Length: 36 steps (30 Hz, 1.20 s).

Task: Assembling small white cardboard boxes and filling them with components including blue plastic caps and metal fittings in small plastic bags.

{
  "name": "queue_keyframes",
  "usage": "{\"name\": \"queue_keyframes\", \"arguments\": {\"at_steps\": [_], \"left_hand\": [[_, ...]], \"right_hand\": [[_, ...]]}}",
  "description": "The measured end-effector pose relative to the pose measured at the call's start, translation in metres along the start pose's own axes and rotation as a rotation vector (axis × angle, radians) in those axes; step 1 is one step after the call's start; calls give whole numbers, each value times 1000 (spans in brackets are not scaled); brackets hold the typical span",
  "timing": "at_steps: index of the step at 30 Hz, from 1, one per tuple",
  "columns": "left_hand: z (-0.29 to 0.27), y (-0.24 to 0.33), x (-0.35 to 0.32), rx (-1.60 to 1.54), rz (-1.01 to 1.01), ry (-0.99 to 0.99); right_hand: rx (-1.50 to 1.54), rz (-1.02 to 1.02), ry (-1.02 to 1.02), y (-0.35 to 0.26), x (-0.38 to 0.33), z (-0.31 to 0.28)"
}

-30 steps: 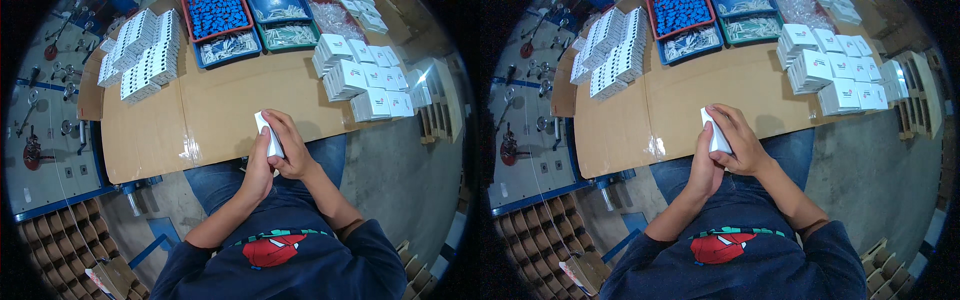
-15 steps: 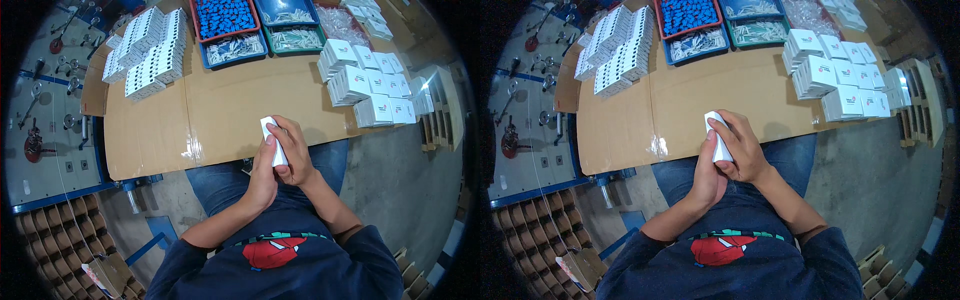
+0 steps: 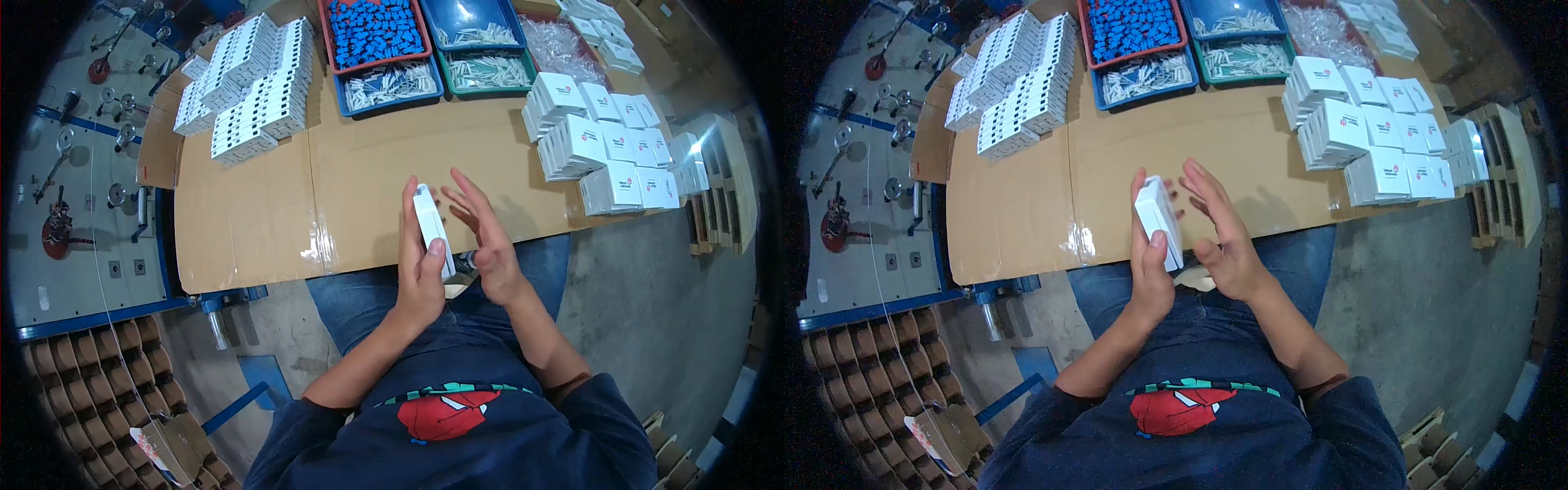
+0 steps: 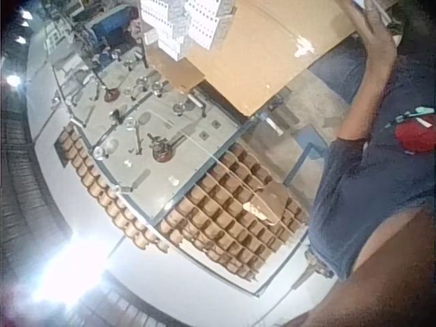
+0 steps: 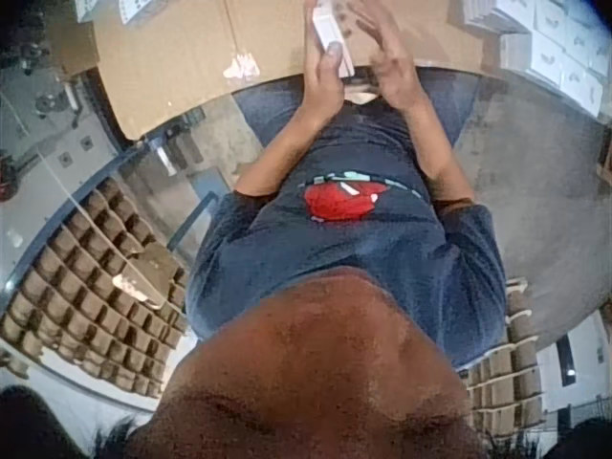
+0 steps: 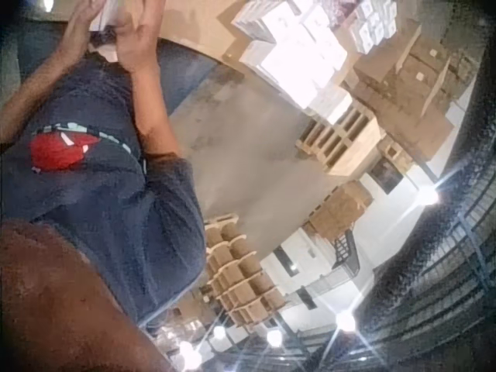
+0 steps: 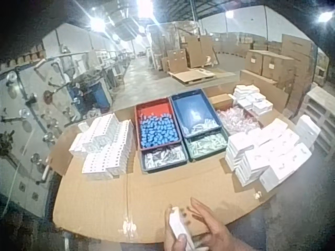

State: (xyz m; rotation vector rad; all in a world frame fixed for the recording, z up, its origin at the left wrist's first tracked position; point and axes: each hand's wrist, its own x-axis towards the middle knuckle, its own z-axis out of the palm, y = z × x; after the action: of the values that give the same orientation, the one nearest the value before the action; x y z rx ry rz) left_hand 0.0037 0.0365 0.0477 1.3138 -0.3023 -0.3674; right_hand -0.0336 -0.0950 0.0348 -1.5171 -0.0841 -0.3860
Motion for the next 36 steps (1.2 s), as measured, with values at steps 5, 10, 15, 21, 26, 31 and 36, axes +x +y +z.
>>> {"name": "queue_keyframes", "arguments": {"at_steps": [5,10,15,21,26,31,36], "left_hand": [[-9,-25,4,466,374,-69],[-17,-33,2,571,507,-22],[-29,-45,11,605,916,-26],[-30,-29,21,697,974,-15],[-31,-28,25,636,952,-1],[-25,-30,24,482,972,14],[-30,-32,20,560,1037,50]], "right_hand": [[340,302,-97,-16,0,12],[163,90,-92,-11,-2,18],[326,158,14,-5,-3,31],[293,150,32,-6,-6,42],[273,173,38,-13,-9,47],[157,107,30,-14,-15,51],[84,-20,32,-17,-14,53]]}}
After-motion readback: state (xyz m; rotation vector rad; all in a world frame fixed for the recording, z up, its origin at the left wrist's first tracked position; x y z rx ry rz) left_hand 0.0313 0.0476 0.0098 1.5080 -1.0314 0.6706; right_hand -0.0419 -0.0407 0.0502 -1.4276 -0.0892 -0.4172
